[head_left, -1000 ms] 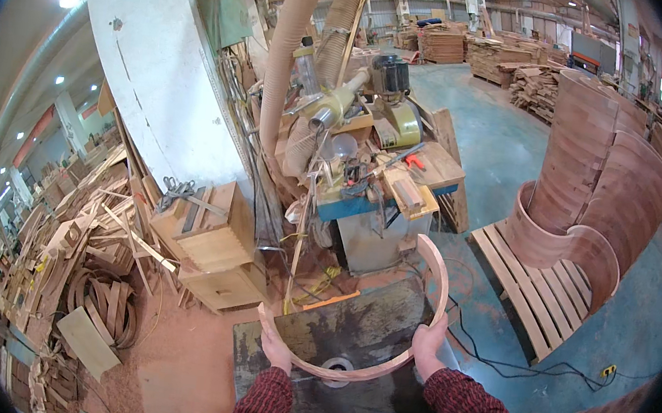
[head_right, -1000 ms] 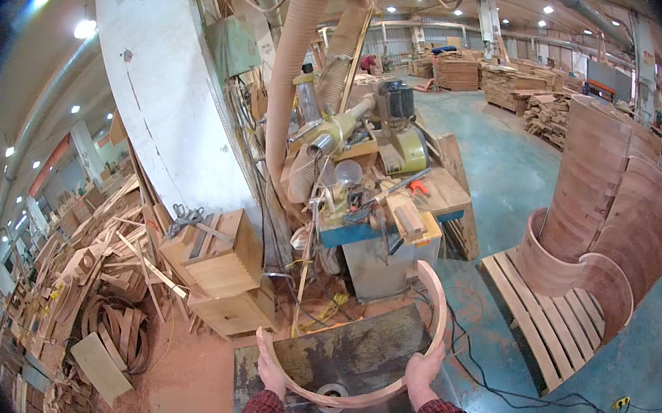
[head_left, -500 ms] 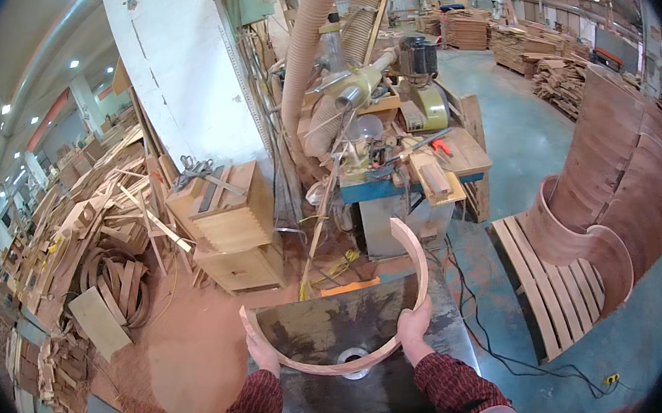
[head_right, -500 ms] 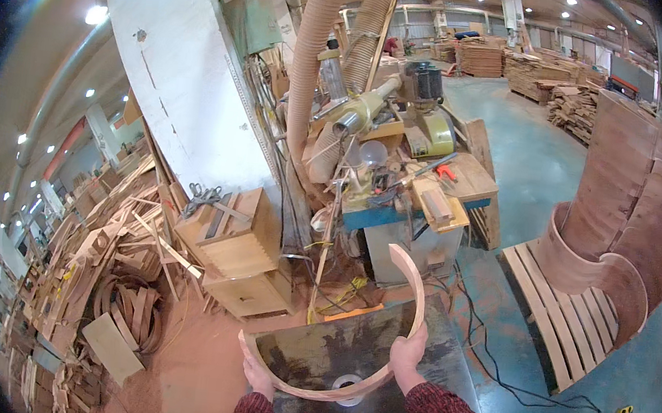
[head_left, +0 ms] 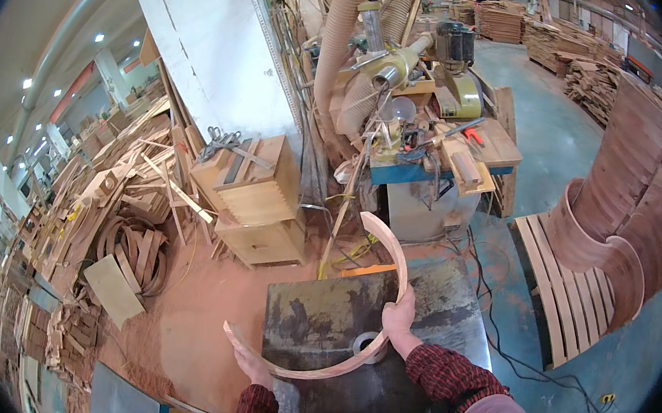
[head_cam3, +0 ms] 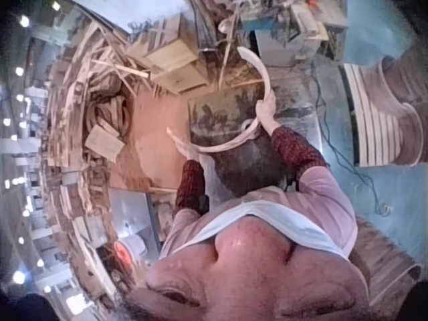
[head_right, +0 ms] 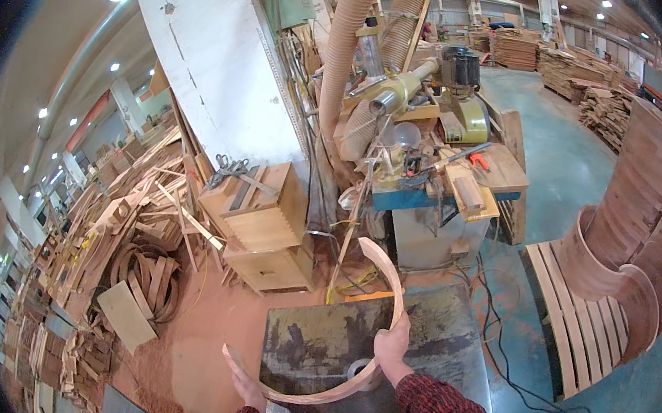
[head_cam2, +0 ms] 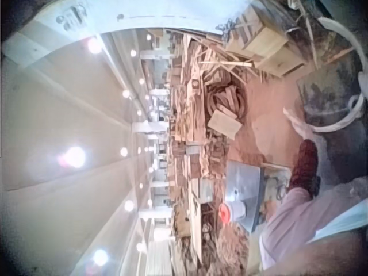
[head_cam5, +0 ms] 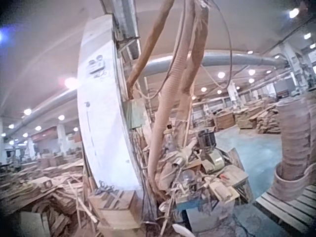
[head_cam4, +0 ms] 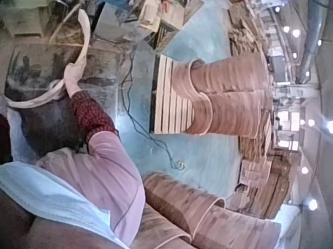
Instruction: The recorder is using a spindle shaper or similar vertical router machine to smooth or shape the edges of curved wooden furniture components.
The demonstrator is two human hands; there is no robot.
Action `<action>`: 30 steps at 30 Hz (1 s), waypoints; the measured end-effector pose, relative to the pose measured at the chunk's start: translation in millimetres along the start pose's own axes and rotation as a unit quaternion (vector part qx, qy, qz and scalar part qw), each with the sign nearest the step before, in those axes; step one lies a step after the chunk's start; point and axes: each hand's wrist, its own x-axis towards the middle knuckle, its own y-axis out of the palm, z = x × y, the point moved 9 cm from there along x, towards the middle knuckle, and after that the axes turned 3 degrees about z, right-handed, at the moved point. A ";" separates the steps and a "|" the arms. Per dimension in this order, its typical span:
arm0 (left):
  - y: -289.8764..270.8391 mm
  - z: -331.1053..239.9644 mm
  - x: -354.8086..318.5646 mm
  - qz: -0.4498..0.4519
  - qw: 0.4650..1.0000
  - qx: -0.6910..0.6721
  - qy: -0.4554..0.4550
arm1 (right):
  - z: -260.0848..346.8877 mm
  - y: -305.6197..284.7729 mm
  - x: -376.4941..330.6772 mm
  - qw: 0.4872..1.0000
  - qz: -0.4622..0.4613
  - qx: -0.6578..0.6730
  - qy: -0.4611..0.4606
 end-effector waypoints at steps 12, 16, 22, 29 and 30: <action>-123.5 66.2 -47.6 -0.159 0.987 0.024 0.021 | 26.1 19.8 -41.6 0.994 0.102 -0.015 -0.024; -74.7 -27.1 -102.0 -0.122 0.990 0.034 -0.057 | 16.5 19.6 -49.6 0.992 0.125 -0.020 -0.017; -147.3 13.7 -139.4 -0.160 0.984 0.035 -0.069 | 20.9 27.5 -76.0 0.985 0.163 -0.018 -0.046; -121.9 -91.3 -197.1 -0.206 0.955 0.201 0.066 | 17.0 8.5 -98.3 0.981 0.186 -0.031 -0.041; -111.0 -108.4 -207.7 -0.185 0.934 0.283 0.112 | 16.2 8.9 -103.8 0.980 0.190 -0.031 -0.047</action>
